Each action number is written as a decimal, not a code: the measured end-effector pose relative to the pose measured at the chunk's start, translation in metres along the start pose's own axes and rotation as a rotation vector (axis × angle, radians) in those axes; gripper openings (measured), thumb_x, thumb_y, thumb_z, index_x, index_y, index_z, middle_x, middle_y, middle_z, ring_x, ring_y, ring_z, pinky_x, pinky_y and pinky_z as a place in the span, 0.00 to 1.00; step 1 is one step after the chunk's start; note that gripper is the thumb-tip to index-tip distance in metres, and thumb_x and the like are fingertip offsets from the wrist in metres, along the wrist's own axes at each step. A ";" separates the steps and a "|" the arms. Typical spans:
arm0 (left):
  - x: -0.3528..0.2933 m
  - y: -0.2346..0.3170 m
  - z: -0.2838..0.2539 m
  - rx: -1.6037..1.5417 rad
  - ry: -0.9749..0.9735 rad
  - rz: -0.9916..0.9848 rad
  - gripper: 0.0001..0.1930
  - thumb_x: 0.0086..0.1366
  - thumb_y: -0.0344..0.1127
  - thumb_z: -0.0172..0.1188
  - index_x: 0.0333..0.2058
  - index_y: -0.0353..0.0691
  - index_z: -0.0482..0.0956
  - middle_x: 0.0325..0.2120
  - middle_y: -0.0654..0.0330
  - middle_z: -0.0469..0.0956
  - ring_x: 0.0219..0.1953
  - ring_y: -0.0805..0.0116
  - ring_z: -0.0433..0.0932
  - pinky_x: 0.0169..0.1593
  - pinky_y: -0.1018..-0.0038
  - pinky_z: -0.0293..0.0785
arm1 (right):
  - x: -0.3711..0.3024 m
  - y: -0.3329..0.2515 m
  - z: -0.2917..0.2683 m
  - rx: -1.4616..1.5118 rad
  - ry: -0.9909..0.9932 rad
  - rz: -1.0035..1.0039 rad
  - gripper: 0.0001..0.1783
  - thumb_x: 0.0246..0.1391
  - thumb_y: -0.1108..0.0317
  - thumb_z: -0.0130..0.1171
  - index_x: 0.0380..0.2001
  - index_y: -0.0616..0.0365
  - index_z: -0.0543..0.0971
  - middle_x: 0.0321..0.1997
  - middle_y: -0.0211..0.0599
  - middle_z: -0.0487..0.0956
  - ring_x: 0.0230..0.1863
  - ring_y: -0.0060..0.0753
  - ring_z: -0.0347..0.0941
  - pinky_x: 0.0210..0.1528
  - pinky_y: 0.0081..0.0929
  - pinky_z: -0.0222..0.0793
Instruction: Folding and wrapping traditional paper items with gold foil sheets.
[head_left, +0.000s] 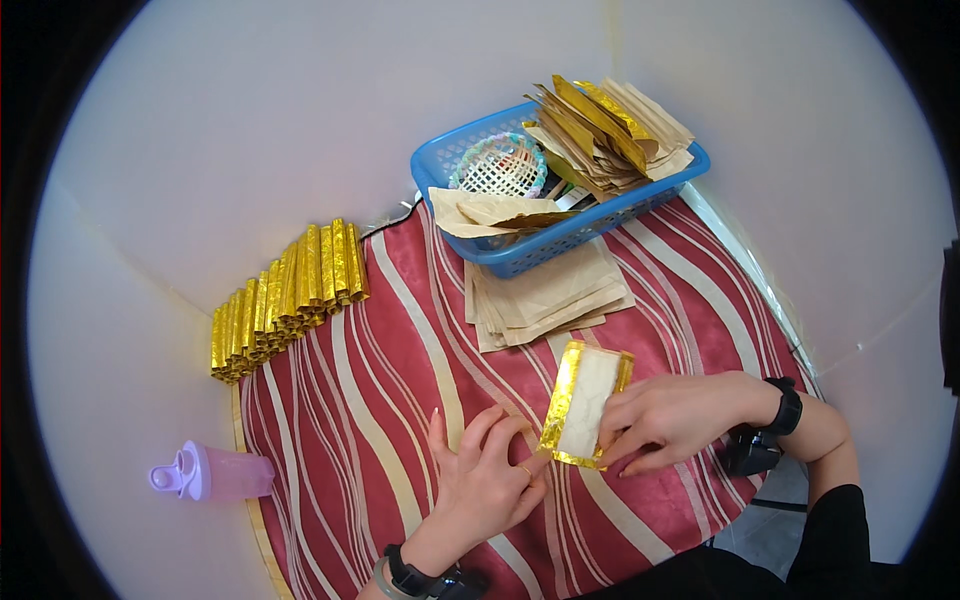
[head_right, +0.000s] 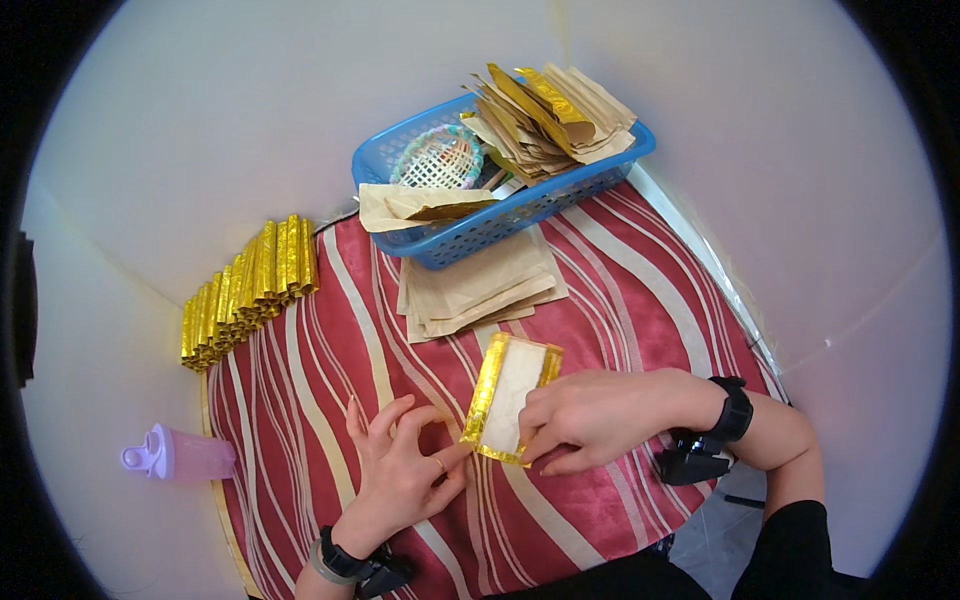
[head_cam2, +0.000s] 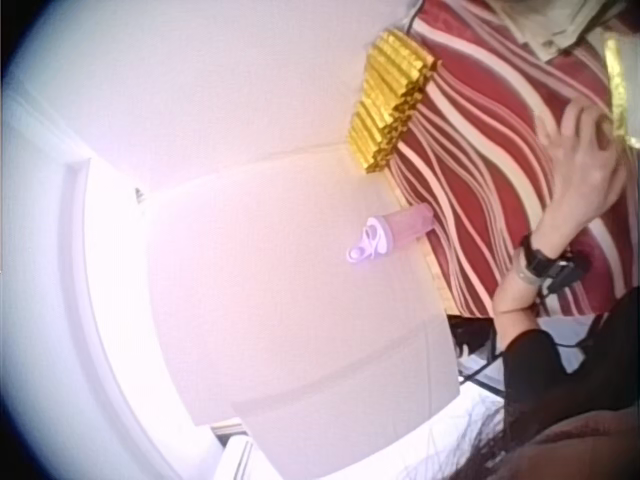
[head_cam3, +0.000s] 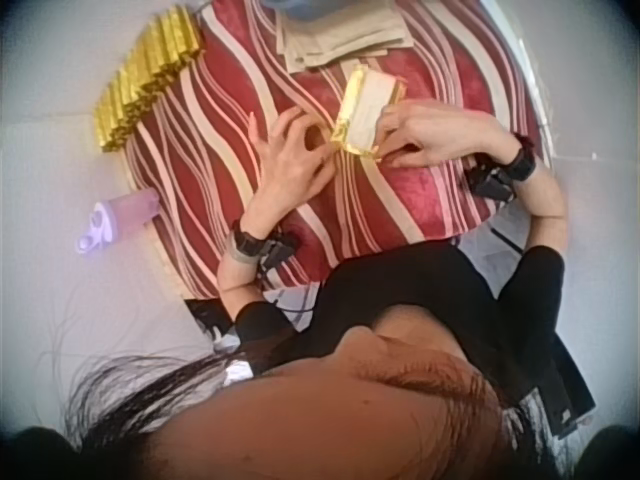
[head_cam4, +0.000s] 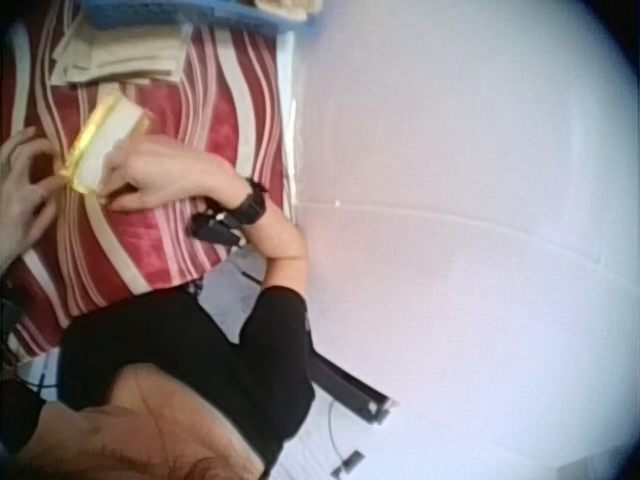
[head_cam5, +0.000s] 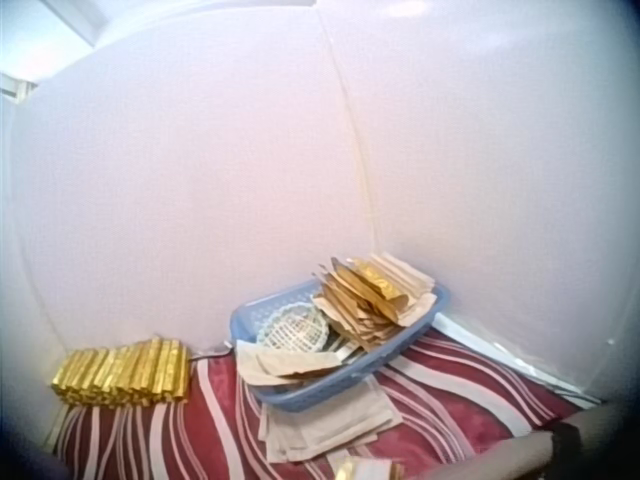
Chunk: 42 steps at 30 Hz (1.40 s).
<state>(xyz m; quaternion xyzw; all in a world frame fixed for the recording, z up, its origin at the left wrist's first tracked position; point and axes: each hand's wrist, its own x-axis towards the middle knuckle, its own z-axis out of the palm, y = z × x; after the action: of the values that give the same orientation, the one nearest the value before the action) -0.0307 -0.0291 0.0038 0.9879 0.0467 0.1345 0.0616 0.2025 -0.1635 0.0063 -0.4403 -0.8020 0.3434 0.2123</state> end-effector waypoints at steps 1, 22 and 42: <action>0.002 0.001 0.001 0.040 0.025 -0.025 0.10 0.48 0.43 0.67 0.32 0.55 0.84 0.44 0.64 0.69 0.56 0.58 0.60 0.58 0.39 0.43 | 0.001 -0.003 0.000 0.004 -0.039 0.007 0.18 0.52 0.64 0.61 0.46 0.59 0.79 0.42 0.37 0.75 0.46 0.39 0.71 0.49 0.32 0.67; 0.015 0.002 0.021 -0.296 0.014 -0.121 0.21 0.50 0.33 0.68 0.45 0.46 0.78 0.46 0.63 0.73 0.55 0.57 0.63 0.58 0.59 0.53 | 0.024 0.015 0.013 -0.077 0.518 0.269 0.12 0.51 0.65 0.59 0.37 0.59 0.75 0.38 0.42 0.75 0.42 0.47 0.73 0.43 0.38 0.69; 0.027 -0.023 0.025 -0.731 0.268 -0.523 0.04 0.56 0.25 0.63 0.30 0.35 0.77 0.31 0.57 0.76 0.36 0.66 0.73 0.41 0.74 0.70 | 0.027 0.016 0.000 0.405 0.745 0.292 0.07 0.51 0.73 0.59 0.33 0.63 0.74 0.30 0.39 0.79 0.32 0.33 0.77 0.36 0.27 0.72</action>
<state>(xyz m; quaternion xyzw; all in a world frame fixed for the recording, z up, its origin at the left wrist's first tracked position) -0.0001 -0.0060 -0.0162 0.8304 0.2511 0.2482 0.4310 0.1974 -0.1341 -0.0047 -0.5919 -0.5168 0.3379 0.5180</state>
